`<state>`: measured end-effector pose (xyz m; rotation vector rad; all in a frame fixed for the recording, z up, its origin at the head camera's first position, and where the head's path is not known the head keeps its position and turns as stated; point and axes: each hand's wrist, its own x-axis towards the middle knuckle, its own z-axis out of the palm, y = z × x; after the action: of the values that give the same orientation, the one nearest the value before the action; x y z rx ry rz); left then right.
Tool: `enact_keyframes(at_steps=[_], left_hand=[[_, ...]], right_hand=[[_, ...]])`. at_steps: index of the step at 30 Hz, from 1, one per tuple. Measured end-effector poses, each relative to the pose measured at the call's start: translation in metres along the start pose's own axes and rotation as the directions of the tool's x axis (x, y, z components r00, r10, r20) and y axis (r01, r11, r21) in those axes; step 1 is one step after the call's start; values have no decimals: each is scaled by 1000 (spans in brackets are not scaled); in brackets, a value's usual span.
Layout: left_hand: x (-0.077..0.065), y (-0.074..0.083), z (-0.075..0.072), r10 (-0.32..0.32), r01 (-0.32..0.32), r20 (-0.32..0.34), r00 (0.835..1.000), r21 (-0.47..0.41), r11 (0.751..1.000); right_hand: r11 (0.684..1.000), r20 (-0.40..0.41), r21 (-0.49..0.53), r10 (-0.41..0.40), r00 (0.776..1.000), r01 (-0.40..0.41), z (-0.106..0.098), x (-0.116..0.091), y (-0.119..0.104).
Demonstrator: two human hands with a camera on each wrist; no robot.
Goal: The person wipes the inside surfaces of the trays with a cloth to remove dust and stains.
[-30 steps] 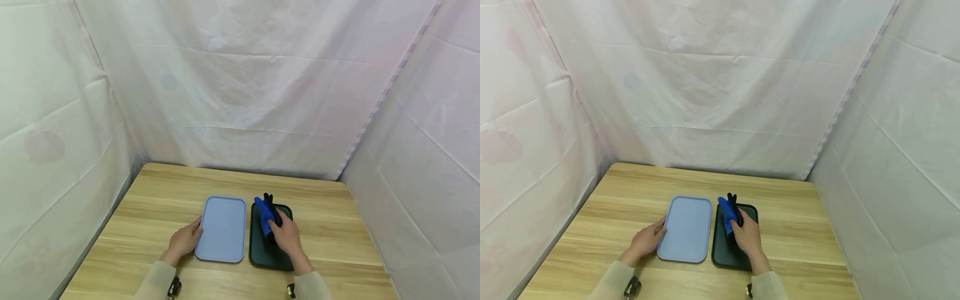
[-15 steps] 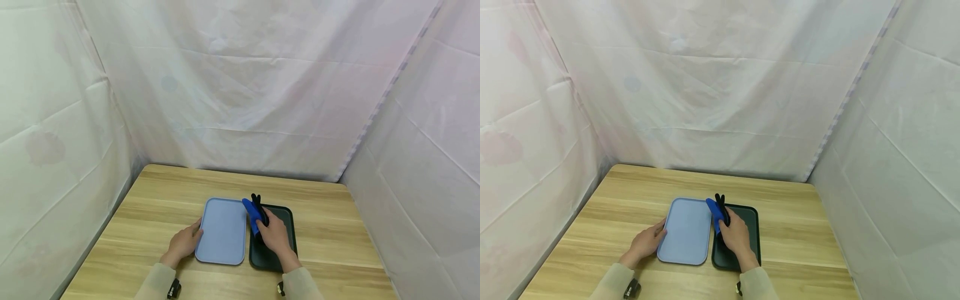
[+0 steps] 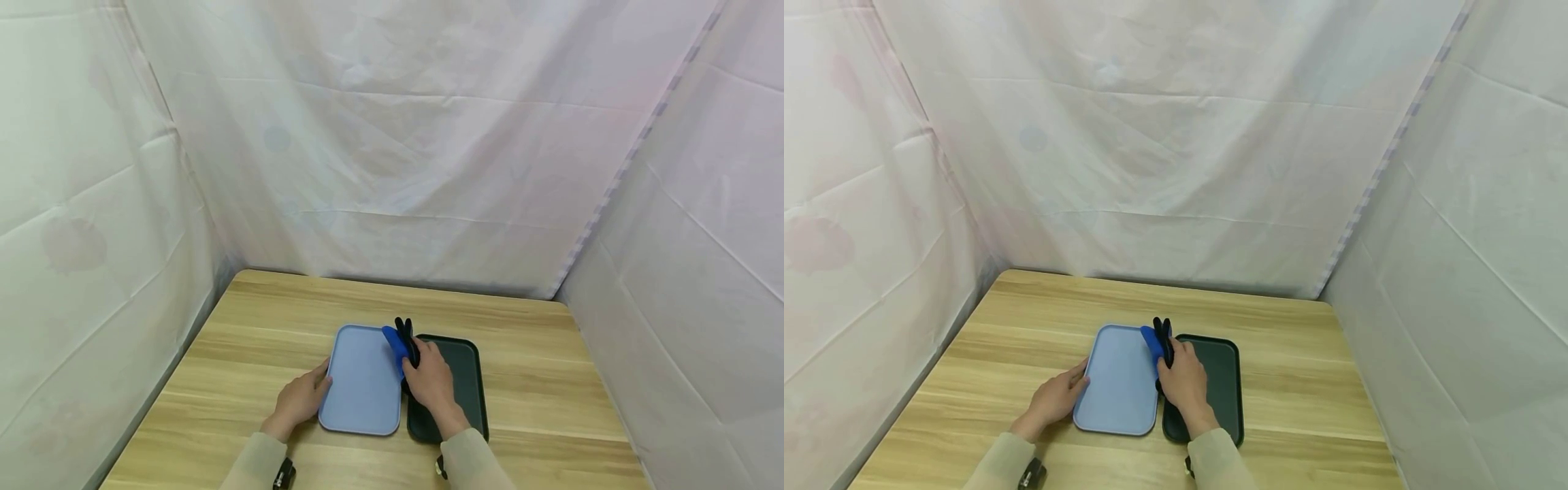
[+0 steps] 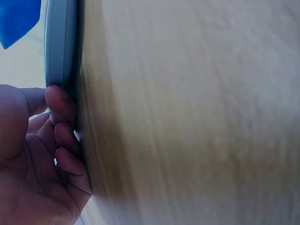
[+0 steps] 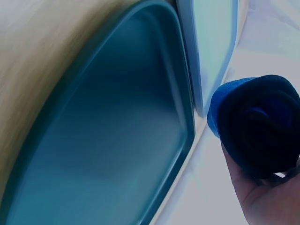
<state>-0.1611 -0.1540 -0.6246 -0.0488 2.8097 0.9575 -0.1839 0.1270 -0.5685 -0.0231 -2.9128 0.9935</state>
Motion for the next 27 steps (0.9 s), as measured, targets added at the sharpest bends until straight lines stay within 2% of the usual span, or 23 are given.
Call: enact_keyframes(at_steps=[12, 27], left_hand=[[-1, 0, 2, 9, -9, -16, 1000, 5, 1000], [-1, 1, 1, 5, -5, -16, 1000, 3, 1000]], right_hand=[[995, -6, -95, -19, 1000, 18, 25, 7, -16], [975, 117, -216, -28, 993, 53, 53, 14, -22]])
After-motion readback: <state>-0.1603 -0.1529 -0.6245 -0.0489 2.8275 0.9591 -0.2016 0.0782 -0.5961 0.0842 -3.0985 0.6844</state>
